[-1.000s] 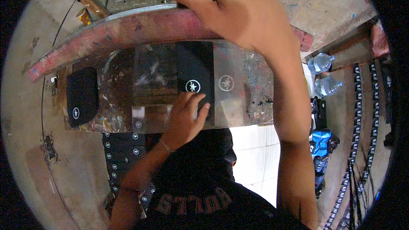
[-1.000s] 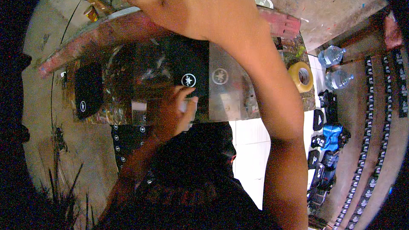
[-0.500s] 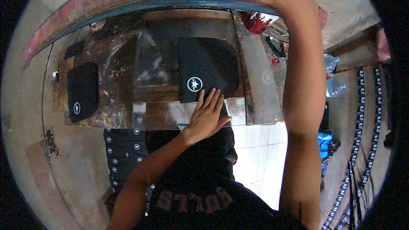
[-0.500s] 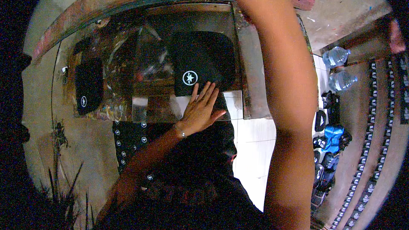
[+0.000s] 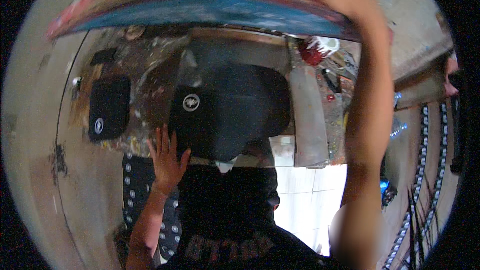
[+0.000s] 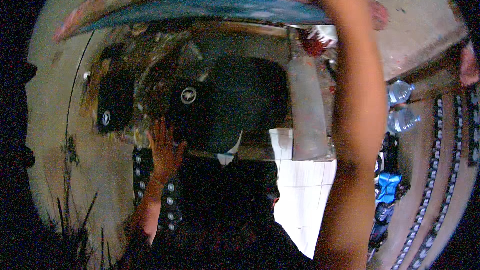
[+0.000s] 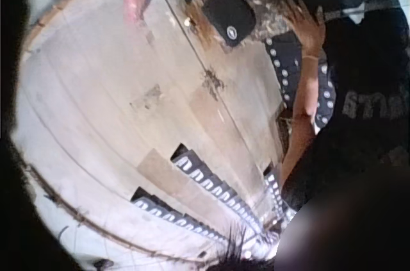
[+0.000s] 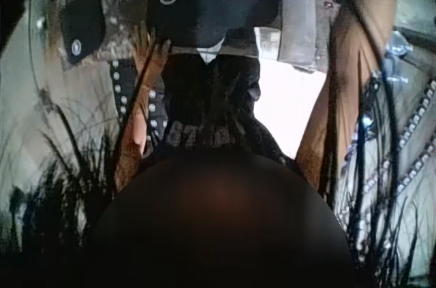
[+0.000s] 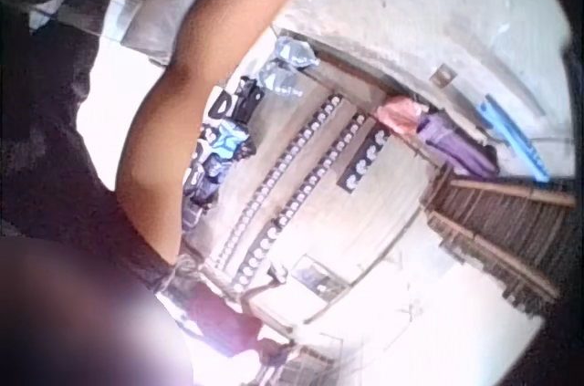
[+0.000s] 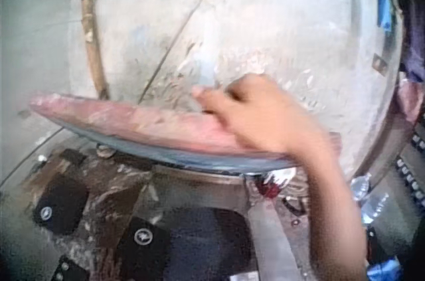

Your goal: The person repeatedly places a black fabric piece with a white logo onto a screen printing frame, closes the frame, and uses a squeegee to pull ink across the screen. The person then opens the frame, removes the printed fabric, and repeats the process on multiple identical fabric pieces.

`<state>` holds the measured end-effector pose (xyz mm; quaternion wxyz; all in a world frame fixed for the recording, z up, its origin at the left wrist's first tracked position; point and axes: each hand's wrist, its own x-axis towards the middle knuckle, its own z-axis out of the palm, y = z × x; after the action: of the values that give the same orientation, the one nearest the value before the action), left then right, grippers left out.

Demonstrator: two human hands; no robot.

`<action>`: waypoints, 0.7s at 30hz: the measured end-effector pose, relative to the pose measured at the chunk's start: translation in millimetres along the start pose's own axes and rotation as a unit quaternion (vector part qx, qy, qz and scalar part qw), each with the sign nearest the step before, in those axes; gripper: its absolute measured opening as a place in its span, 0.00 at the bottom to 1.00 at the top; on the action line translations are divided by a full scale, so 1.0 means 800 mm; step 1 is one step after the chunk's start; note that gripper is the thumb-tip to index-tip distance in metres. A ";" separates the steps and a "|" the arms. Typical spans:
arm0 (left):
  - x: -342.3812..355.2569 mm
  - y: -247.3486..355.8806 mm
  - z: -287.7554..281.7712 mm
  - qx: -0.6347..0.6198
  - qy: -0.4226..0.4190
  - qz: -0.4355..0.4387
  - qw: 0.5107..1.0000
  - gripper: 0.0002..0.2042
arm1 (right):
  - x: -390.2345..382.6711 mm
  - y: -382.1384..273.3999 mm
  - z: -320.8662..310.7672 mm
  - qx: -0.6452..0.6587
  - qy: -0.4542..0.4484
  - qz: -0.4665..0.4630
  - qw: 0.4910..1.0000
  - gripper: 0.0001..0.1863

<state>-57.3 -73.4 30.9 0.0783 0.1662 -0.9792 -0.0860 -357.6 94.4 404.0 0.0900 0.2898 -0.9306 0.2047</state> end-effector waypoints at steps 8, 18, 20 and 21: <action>-0.048 0.014 0.008 -0.081 -0.029 0.052 0.995 0.30 | -0.007 0.000 0.022 0.044 0.088 -0.093 0.991 0.33; -0.087 0.052 0.030 -0.433 0.086 -0.452 0.775 0.21 | 0.002 0.025 0.033 0.017 0.151 -0.180 0.972 0.31; -0.090 0.064 0.037 -0.571 0.037 -0.454 0.683 0.15 | 0.022 0.037 0.027 0.034 0.093 -0.234 0.967 0.32; -0.092 0.064 0.037 -0.622 0.023 -0.459 0.634 0.13 | 0.030 0.046 0.023 0.042 0.060 -0.211 0.975 0.32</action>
<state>-10.0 3.5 2.6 0.1360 0.5080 -0.4888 -0.6961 -399.5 101.6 382.4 0.1747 0.4699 -0.8322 0.2368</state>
